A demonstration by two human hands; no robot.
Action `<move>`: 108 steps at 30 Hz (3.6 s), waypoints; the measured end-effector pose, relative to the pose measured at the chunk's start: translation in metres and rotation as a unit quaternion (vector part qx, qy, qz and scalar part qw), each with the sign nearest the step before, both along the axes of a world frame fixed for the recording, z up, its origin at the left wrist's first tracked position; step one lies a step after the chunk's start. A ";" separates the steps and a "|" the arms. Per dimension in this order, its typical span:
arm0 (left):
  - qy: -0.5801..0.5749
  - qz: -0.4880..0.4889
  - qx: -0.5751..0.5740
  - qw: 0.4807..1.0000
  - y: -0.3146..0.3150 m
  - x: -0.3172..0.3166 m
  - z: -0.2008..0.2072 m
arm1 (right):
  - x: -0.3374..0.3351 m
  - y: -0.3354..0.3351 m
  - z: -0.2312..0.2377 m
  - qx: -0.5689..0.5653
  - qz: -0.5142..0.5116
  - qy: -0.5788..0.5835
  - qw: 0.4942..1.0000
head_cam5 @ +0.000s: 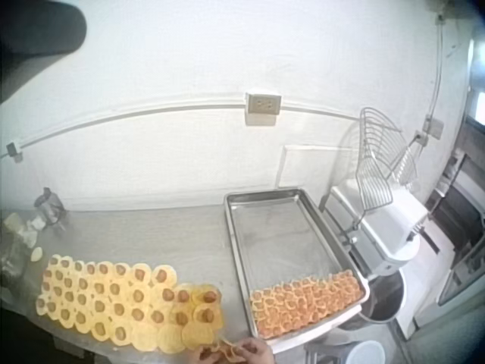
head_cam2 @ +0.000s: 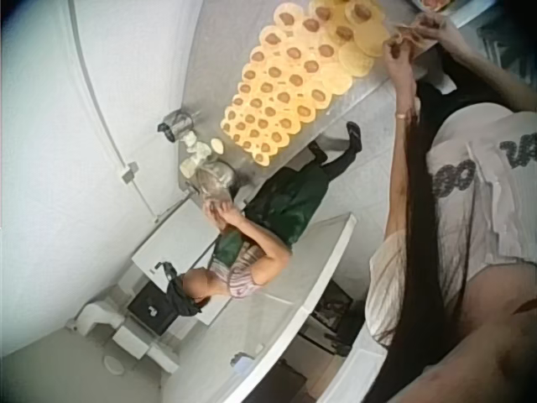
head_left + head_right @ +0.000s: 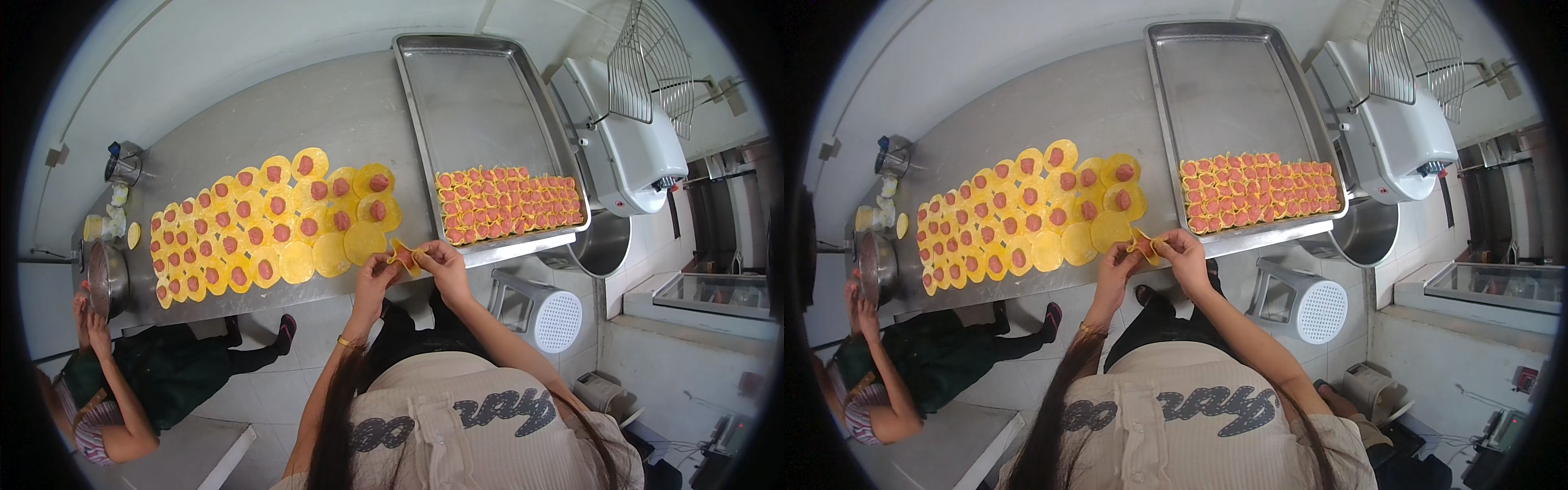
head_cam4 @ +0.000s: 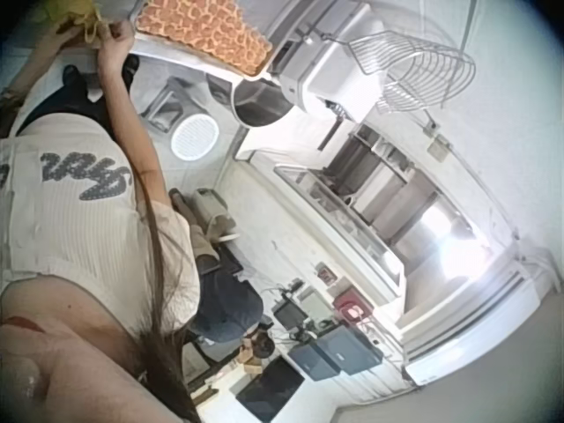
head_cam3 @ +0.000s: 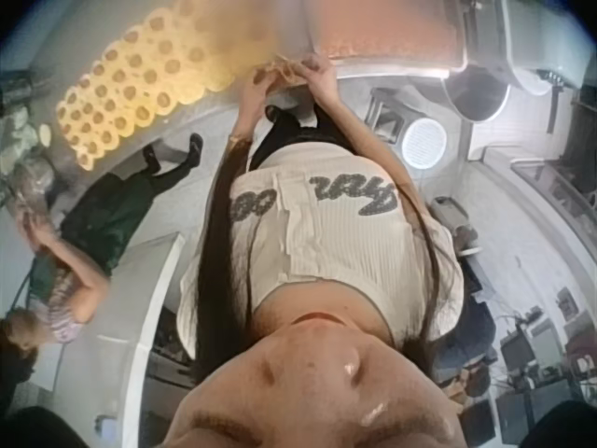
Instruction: The person folds small yellow dough wrappers around pink filling balls and places the finished dumplings onto a metal tray. Another person adds filling to wrappers in the background. The camera wearer continues folding and arranging the dumplings in rows on the tray.
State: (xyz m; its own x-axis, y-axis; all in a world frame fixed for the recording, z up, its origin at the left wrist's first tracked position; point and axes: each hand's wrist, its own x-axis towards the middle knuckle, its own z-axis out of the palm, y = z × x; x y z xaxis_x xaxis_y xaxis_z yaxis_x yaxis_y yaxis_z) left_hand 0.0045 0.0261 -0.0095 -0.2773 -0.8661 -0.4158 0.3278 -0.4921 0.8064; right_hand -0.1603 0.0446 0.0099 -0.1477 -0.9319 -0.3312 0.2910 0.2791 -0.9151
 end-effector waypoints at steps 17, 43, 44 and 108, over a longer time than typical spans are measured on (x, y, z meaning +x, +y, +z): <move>-0.064 -0.002 -0.014 0.998 -0.003 0.002 0.033 | -0.010 -0.011 0.033 -0.103 0.124 0.275 0.948; -0.337 -0.120 -0.259 0.897 -0.007 -0.008 0.004 | -0.005 -0.025 -0.009 -0.108 0.189 0.352 0.910; -0.320 -0.106 -0.287 0.897 -0.007 -0.008 0.003 | -0.006 -0.024 -0.008 -0.136 0.181 0.377 0.898; -0.397 -0.131 -0.368 0.830 -0.011 -0.006 -0.010 | -0.004 -0.006 -0.007 -0.147 0.154 0.493 0.844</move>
